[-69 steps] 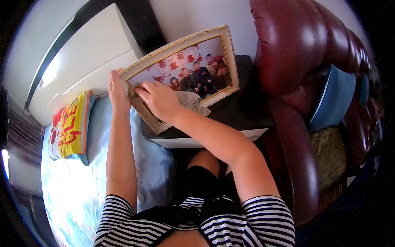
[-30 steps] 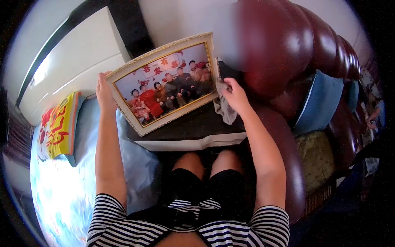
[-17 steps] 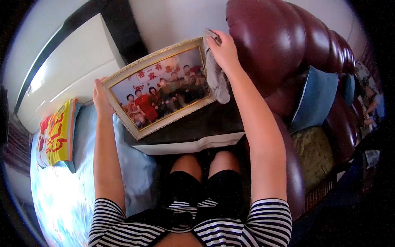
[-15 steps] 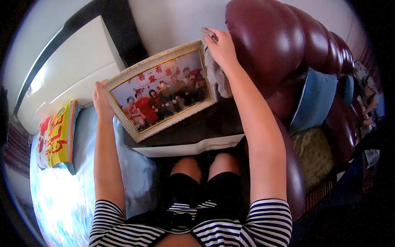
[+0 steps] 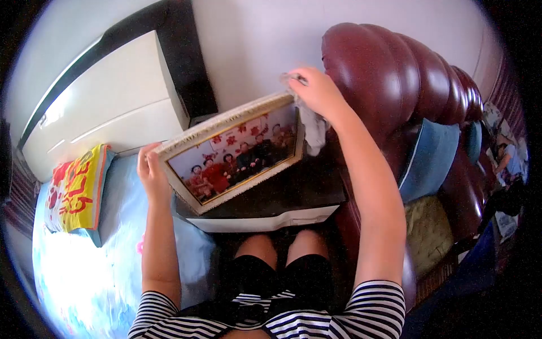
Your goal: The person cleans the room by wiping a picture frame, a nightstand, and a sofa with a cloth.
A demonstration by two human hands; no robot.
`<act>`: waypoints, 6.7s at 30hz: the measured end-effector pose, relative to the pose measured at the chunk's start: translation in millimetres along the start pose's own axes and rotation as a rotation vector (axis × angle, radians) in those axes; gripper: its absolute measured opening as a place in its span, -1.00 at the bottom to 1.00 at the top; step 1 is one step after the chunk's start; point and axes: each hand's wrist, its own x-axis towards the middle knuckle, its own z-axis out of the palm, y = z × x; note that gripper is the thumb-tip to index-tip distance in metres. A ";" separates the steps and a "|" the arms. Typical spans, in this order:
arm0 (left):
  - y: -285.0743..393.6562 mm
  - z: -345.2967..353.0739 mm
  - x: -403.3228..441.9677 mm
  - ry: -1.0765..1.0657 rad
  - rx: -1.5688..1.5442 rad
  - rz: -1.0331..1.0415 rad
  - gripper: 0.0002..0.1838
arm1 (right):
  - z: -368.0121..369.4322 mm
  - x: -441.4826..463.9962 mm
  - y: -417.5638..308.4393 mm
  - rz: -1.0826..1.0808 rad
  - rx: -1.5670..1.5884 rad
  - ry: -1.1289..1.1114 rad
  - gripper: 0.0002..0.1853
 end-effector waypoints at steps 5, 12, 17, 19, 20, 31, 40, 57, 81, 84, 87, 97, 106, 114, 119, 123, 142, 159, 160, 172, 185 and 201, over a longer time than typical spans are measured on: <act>14.8 -0.7 -22.8 -0.099 -0.227 0.051 -0.73 | -26.8 -25.8 9.2 0.073 -0.041 0.062 -0.65; 36.9 -3.5 -36.1 -0.154 -0.232 -0.082 -0.72 | -32.3 -47.6 -6.6 0.100 -0.164 0.069 -0.70; 32.1 -6.0 -39.9 -0.164 -0.142 -0.037 -0.76 | -15.2 -56.6 -55.0 -0.126 -0.070 -0.058 -0.72; 31.0 -7.7 -40.8 -0.168 -0.144 -0.036 -0.76 | -19.3 -54.4 -41.3 -0.088 0.025 -0.105 -0.73; 32.6 -7.2 -41.2 -0.159 -0.139 -0.024 -0.77 | -23.6 -54.8 -28.2 -0.030 0.040 -0.073 -0.72; 43.4 -6.3 -42.2 -0.180 -0.142 -0.047 -0.78 | -84.6 -64.3 -9.4 0.151 -0.218 -0.091 -0.69; 40.0 -4.6 -43.2 -0.155 -0.171 -0.054 -0.77 | -62.1 -47.3 -16.3 -0.180 -0.494 -0.217 -0.69; 45.3 -5.0 -37.4 -0.149 -0.075 -0.050 -0.78 | -62.1 -31.0 -11.9 -0.120 -0.511 -0.285 -0.71; 42.2 -1.3 -28.4 -0.151 -0.143 -0.118 -0.79 | -29.6 -27.0 -71.1 -0.267 -0.276 -0.431 -0.69; 42.2 -1.5 -26.5 -0.174 -0.134 -0.090 -0.78 | -16.7 -24.9 -91.2 -0.352 -0.213 -0.448 -0.70; 44.2 -3.4 -23.2 -0.209 -0.155 -0.130 -0.76 | -1.6 -24.4 -114.7 -0.459 -0.170 -0.447 -0.70; 44.8 -16.8 -15.8 -0.380 -0.111 -0.150 -0.70 | 54.9 -22.1 -175.6 -0.633 0.009 -0.395 -0.75; 17.3 -18.6 -21.0 -0.274 -0.012 0.103 -0.79 | 90.9 -33.2 -225.9 -0.811 0.034 -0.362 -0.70; 15.6 -16.0 -14.6 -0.351 -0.306 -0.197 -0.68 | 83.2 -30.3 -182.6 -0.568 0.169 -0.326 -0.67; 18.3 -12.2 -12.3 -0.328 -0.251 -0.166 -0.62 | 52.0 -17.9 -125.0 -0.330 0.120 -0.332 -0.65; 19.2 -12.3 -12.1 -0.313 -0.274 -0.179 -0.62 | 26.3 -3.4 -53.0 0.006 0.039 -0.224 -0.66; -34.2 -15.4 -10.6 -0.284 -0.608 -0.206 -0.61 | 105.5 -25.6 14.1 0.313 0.245 0.521 -0.64; -51.1 -22.4 -0.7 -0.328 -0.604 -0.266 -0.55 | 166.1 -64.8 -131.5 -0.072 0.467 0.419 -0.65; -58.5 -23.4 0.3 -0.298 -0.589 -0.259 -0.60 | 168.2 -68.8 -141.8 -0.078 0.493 0.387 -0.65; -54.0 -14.6 6.1 -0.231 -0.620 -0.265 -0.68 | 146.6 -72.0 -128.6 -0.189 0.325 0.287 -0.67; -56.4 -22.6 12.2 -0.413 -0.655 -0.217 -0.56 | 103.8 -29.7 7.8 0.368 0.340 0.729 -0.68; -54.5 -15.6 13.6 -0.310 -0.594 -0.258 -0.58 | 160.5 -68.6 -136.2 -0.204 0.401 0.318 -0.74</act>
